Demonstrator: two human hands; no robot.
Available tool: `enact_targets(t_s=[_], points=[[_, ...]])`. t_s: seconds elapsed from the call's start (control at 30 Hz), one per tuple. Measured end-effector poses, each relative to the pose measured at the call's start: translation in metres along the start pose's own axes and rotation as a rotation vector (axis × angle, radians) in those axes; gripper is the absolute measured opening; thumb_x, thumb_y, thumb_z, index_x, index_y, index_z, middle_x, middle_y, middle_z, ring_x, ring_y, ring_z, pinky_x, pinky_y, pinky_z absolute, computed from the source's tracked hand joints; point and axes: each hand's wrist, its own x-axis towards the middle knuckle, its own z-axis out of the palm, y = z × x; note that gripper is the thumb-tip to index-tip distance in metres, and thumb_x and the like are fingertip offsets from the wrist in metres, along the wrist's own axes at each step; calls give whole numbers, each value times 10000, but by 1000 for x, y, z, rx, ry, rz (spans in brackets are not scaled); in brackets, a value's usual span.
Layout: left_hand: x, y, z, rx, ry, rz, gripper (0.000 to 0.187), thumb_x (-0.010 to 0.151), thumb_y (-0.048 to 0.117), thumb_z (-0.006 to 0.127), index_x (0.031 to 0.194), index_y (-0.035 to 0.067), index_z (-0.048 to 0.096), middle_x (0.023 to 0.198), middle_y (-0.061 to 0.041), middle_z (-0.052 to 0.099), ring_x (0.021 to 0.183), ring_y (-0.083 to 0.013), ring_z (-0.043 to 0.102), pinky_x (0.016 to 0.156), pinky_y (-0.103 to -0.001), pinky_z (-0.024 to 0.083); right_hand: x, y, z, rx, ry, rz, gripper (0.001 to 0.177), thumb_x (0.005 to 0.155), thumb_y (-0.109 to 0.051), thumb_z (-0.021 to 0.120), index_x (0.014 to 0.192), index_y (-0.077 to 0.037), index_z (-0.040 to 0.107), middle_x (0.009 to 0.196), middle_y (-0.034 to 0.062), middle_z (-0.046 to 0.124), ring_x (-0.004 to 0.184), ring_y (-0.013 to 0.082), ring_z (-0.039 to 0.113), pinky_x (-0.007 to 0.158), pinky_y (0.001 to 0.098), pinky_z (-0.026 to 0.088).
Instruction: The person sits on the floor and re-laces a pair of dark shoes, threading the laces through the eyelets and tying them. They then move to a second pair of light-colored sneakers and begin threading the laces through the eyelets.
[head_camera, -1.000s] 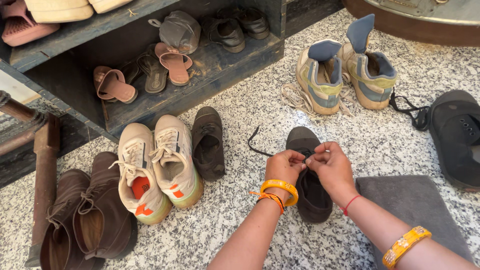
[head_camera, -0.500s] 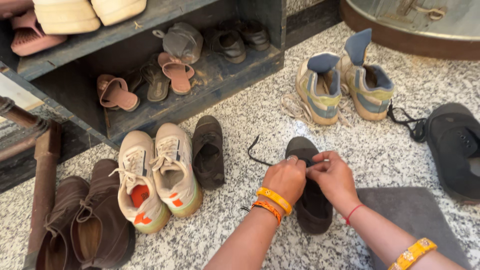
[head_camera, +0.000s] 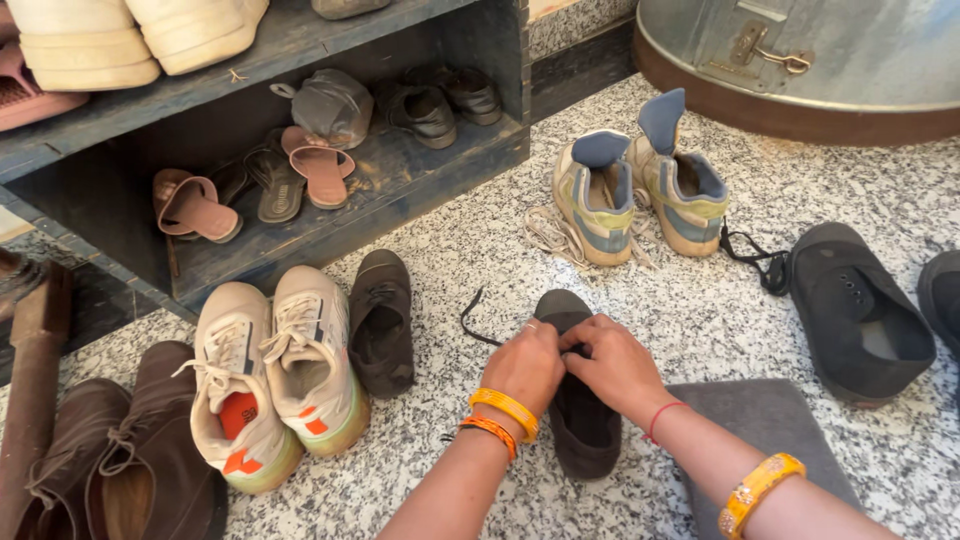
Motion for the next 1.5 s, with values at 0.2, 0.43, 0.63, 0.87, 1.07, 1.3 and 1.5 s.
enact_targets(t_s=[0.2,0.43,0.63,0.87,1.07,1.3,1.5], points=[[-8,2,-14,-302,82,-192,128,840,111,695,938,29,687,914,-188,709,848,-397,691,742,-486,552,-6,-10,3,97,33,-24,170,837,-187,701,975,-124,779,1046,41,685,949,231,707,838,381,544],[-10,10,-21,-284,58,-258,130,857,208,728,901,86,738,891,-151,743,855,-359,711,766,-460,559,-7,-12,4,78,31,15,178,825,-218,724,956,-109,774,1008,56,668,883,260,689,808,393,535],[5,16,-25,-628,258,-471,131,979,166,588,892,85,642,833,-129,761,685,-306,739,629,-421,559,-8,-2,2,-144,129,-247,180,722,-223,763,850,-97,775,986,47,676,960,282,661,836,428,529],[90,-92,-116,-1350,858,-748,52,995,71,483,1036,49,507,810,-205,715,583,-256,714,492,-341,573,-15,2,0,-155,175,-257,165,725,-214,773,863,-124,775,982,49,661,973,278,657,834,430,530],[41,-117,-114,-492,405,-922,431,1047,210,539,769,-9,784,695,-145,752,591,-198,713,536,-339,527,-9,-20,4,-203,44,-246,241,730,-191,766,969,-161,771,1041,58,644,1010,289,657,853,431,533],[25,-103,-65,-4,-395,-890,317,883,272,727,1146,100,761,1235,-179,692,1133,-350,673,951,-432,549,3,-24,-14,-254,-201,-34,642,690,-240,855,1275,-165,601,1128,56,637,1067,289,665,885,418,547],[39,-93,-28,69,-282,-829,275,954,197,616,1162,61,736,1249,-214,690,1128,-385,698,943,-459,579,8,-21,-18,-161,-143,-200,573,679,-98,778,1228,-119,614,1068,72,685,957,284,700,821,403,564]])
